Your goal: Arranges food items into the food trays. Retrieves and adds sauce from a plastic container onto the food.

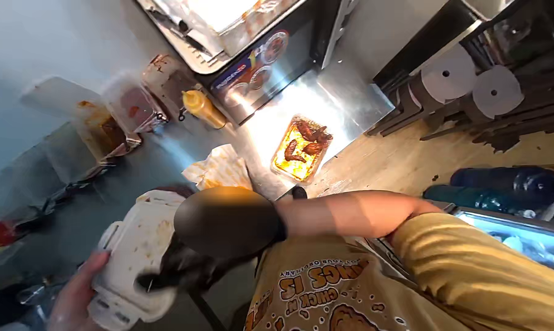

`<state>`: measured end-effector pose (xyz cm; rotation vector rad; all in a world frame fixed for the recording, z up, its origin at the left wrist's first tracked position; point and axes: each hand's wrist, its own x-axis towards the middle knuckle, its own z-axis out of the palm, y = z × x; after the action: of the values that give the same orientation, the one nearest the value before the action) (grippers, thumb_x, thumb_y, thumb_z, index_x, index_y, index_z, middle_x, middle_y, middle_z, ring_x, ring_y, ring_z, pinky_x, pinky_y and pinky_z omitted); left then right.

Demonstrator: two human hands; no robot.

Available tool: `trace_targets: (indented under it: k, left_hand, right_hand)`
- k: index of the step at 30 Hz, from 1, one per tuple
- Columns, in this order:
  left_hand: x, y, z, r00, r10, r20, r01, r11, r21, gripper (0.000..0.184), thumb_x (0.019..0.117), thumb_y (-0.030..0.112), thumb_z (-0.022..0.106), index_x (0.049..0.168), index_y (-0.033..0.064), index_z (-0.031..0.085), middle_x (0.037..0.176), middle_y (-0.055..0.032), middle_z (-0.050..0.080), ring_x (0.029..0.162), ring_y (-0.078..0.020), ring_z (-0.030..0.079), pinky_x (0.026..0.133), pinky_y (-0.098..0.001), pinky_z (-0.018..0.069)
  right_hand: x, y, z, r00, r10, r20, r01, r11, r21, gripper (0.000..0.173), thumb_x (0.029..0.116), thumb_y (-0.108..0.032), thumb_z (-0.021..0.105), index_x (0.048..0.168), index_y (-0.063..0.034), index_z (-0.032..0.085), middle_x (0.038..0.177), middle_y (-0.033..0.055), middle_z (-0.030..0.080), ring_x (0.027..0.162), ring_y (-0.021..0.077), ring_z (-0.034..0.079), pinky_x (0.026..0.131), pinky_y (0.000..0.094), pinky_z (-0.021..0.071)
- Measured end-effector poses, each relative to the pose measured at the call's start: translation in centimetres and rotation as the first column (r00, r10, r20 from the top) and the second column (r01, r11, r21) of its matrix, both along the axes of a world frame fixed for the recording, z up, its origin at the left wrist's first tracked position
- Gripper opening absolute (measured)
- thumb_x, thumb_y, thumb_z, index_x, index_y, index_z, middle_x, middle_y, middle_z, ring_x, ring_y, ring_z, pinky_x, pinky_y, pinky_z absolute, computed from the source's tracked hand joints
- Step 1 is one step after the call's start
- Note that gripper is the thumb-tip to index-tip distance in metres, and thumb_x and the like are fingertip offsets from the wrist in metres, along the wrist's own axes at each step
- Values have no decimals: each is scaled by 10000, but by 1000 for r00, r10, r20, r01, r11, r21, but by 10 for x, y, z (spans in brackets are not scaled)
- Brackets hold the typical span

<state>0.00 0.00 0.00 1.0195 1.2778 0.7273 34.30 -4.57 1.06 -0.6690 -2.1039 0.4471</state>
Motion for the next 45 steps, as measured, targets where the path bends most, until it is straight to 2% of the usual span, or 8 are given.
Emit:
trace_targets:
  k: [4, 12, 24, 29, 32, 35, 41, 45]
  left_hand:
    - [-47, 30, 16, 822, 547, -158, -557, 830, -22, 163, 1048, 213, 473, 1146, 166, 594, 938, 34, 696, 835, -70, 690, 715, -289, 601]
    - [-191, 91, -79, 729, 647, -223, -677, 730, -93, 211, 1044, 226, 466, 1209, 117, 541, 973, -16, 632, 718, -80, 601, 605, -240, 517]
    - [-197, 93, -139, 807, 340, -483, -414, 909, -51, 611, 1086, 301, 481, 1605, 101, 227, 1550, -191, 394, 1274, -261, 561, 996, -424, 523]
    - [-120, 34, -88, 886, 257, -386, -265, 964, 34, 448, 1093, 342, 458, 1445, 64, 471, 1387, -51, 587, 1176, -154, 648, 964, -344, 562]
    - [-47, -8, -65, 935, 170, -310, -153, 985, 77, 400, 1099, 301, 395, 1390, 44, 493, 1274, -22, 635, 1072, -116, 671, 901, -322, 575]
    - [44, -47, -54, 986, 5, -164, -9, 1000, -20, 381, 1087, 247, 368, 1378, 41, 503, 1156, -28, 702, 943, -140, 716, 825, -333, 611]
    - [234, -84, -103, 884, -461, 80, 448, 786, -426, 452, 1108, 330, 441, 1389, -4, 555, 1194, -135, 695, 997, -206, 716, 895, -383, 593]
    - [320, -85, -152, 901, -378, 212, 429, 707, -563, 607, 1081, 485, 462, 1456, 8, 474, 1293, -201, 650, 1060, -274, 712, 911, -409, 591]
  right_hand:
    - [120, 21, -39, 915, -303, 267, 365, 902, -230, 371, 961, -220, 692, 1296, -60, 693, 1304, 143, 677, 1261, 277, 610, 1116, 419, 450]
    - [151, 24, -29, 440, -103, 892, 888, 200, -415, 359, 1049, -74, 556, 1401, -39, 615, 1553, 304, 408, 1375, 503, 459, 1066, 642, 402]
    - [225, 7, -130, 349, -170, 921, 899, 338, -278, 288, 990, -146, 625, 1258, -164, 728, 1477, 121, 560, 1285, 380, 583, 1010, 651, 482]
    - [201, 40, -93, 287, 190, 939, 928, 190, -322, 311, 1048, -73, 484, 1316, 43, 589, 1532, 246, 447, 1298, 463, 544, 996, 647, 454]
    - [221, 27, -126, 240, -2, 971, 884, 415, -218, 181, 972, -74, 605, 1084, 43, 685, 1404, 246, 557, 1104, 487, 637, 842, 688, 522]
    - [213, 39, -110, 279, 53, 959, 887, 368, -278, 428, 1017, -70, 517, 1428, 46, 507, 1409, 316, 527, 1132, 512, 621, 856, 676, 505]
    - [214, 51, -96, 259, 101, 961, 915, 292, -278, 677, 1014, -42, 478, 1633, -68, 206, 1392, 371, 502, 1116, 531, 616, 869, 667, 497]
    - [217, 59, -93, 232, 123, 965, 873, 412, -262, 595, 960, 18, 566, 1516, 71, 360, 1476, 338, 453, 1187, 514, 593, 861, 644, 514]
